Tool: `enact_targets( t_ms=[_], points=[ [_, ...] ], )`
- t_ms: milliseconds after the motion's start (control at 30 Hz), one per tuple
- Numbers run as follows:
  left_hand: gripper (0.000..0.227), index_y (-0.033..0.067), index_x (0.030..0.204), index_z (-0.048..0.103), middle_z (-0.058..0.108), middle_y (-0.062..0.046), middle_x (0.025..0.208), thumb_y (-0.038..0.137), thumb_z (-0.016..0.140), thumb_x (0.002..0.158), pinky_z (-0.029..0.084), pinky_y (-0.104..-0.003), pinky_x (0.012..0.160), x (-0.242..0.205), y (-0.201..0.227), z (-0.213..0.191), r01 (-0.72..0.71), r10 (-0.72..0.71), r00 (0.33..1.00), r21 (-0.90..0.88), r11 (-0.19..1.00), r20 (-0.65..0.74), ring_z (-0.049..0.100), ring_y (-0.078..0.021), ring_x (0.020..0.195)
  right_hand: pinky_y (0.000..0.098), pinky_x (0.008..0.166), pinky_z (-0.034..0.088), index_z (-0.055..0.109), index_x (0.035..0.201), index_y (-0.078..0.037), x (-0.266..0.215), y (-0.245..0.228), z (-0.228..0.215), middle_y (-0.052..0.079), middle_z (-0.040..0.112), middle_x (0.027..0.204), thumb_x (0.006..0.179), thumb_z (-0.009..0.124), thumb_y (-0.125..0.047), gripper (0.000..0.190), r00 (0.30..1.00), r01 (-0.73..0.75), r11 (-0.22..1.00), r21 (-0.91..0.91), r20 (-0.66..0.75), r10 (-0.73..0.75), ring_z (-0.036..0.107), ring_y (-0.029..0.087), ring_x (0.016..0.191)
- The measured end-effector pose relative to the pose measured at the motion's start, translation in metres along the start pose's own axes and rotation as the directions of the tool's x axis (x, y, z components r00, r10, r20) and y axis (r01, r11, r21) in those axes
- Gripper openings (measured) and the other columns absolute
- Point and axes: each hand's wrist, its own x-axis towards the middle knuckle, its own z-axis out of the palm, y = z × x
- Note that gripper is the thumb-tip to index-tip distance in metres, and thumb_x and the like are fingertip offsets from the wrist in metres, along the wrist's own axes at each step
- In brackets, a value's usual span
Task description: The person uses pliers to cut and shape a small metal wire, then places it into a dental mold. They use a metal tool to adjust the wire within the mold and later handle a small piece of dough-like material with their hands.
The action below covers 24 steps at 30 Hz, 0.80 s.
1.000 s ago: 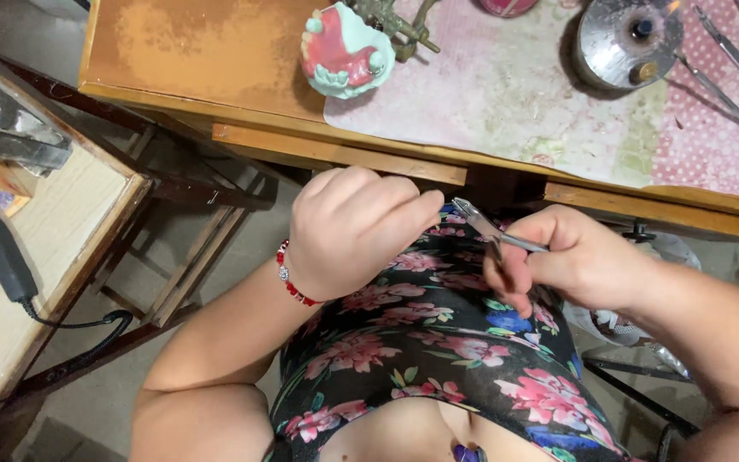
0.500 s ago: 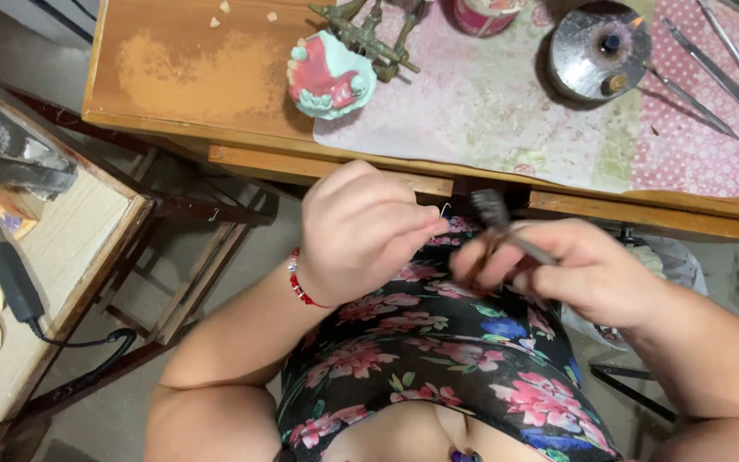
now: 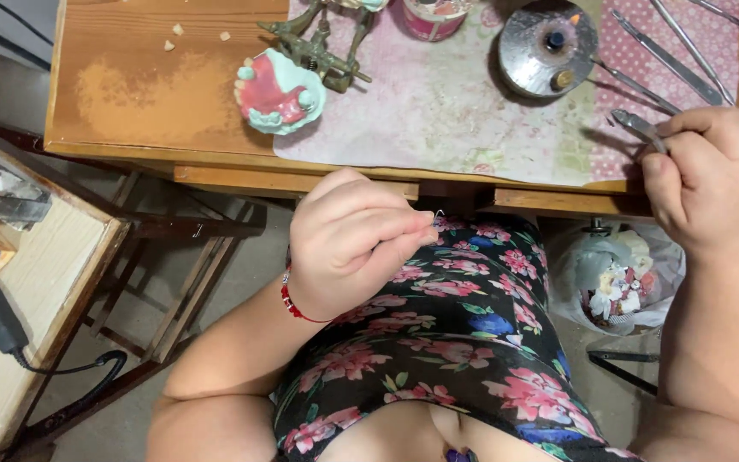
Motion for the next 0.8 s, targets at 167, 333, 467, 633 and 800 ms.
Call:
enact_targets(
  t_ms=[167, 333, 467, 633, 800],
  points=[
    [0.008, 0.0050, 0.097, 0.076, 0.073, -0.009, 0.092, 0.013, 0.076, 0.097, 0.050, -0.037, 0.073, 0.009, 0.003, 0.006, -0.070, 0.070, 0.998, 0.055, 0.996, 0.011, 0.066, -0.0245, 0.076, 0.0537, 0.099, 0.050, 0.070, 0.100, 0.007, 0.004, 0.003, 0.001, 0.026, 0.075, 0.122, 0.113, 0.086, -0.007, 0.025, 0.999, 0.010, 0.996, 0.086, -0.045, -0.006, 0.067, 0.043, 0.109],
    [0.008, 0.0047, 0.096, 0.075, 0.074, -0.008, 0.093, 0.012, 0.076, 0.098, 0.049, -0.036, 0.073, 0.012, 0.004, 0.009, -0.071, 0.069, 0.997, 0.059, 0.996, 0.032, 0.068, -0.0236, 0.076, 0.0522, 0.097, 0.051, 0.071, 0.101, 0.009, 0.007, -0.003, -0.002, 0.028, 0.073, 0.116, 0.109, 0.095, -0.007, 0.029, 0.998, 0.016, 0.987, 0.160, -0.060, -0.006, 0.066, 0.042, 0.105],
    [0.009, 0.0048, 0.096, 0.074, 0.073, -0.008, 0.093, 0.013, 0.072, 0.100, 0.048, -0.037, 0.073, 0.015, 0.004, 0.011, -0.080, 0.076, 0.995, 0.065, 0.995, 0.064, 0.066, -0.0244, 0.076, 0.0473, 0.098, 0.049, 0.056, 0.088, 0.003, 0.026, -0.070, -0.017, 0.025, 0.065, 0.109, 0.090, 0.066, 0.010, 0.012, 0.983, -0.146, 0.857, 0.494, -0.024, 0.181, 0.063, 0.036, 0.102],
    [0.010, 0.0028, 0.095, 0.072, 0.070, -0.010, 0.089, 0.012, 0.074, 0.099, 0.047, -0.038, 0.070, 0.019, 0.007, 0.010, -0.105, 0.098, 0.992, 0.085, 0.991, 0.081, 0.064, -0.0257, 0.074, 0.0395, 0.090, 0.051, 0.061, 0.088, 0.002, 0.049, -0.111, -0.032, 0.020, 0.066, 0.109, 0.085, 0.062, 0.008, 0.007, 0.977, -0.211, 0.846, 0.489, 0.084, 0.195, 0.064, 0.030, 0.096],
    [0.014, 0.0022, 0.091, 0.071, 0.070, -0.010, 0.086, 0.013, 0.069, 0.099, 0.052, -0.039, 0.073, 0.012, 0.004, 0.002, -0.018, 0.011, 0.997, 0.091, 0.996, 0.074, 0.066, -0.0275, 0.075, 0.0464, 0.091, 0.054, 0.070, 0.100, 0.001, 0.050, -0.047, -0.035, 0.017, 0.071, 0.113, 0.102, 0.068, -0.003, 0.005, 0.996, 0.055, 0.985, 0.165, 0.061, -0.065, 0.068, 0.036, 0.102]
  ],
)
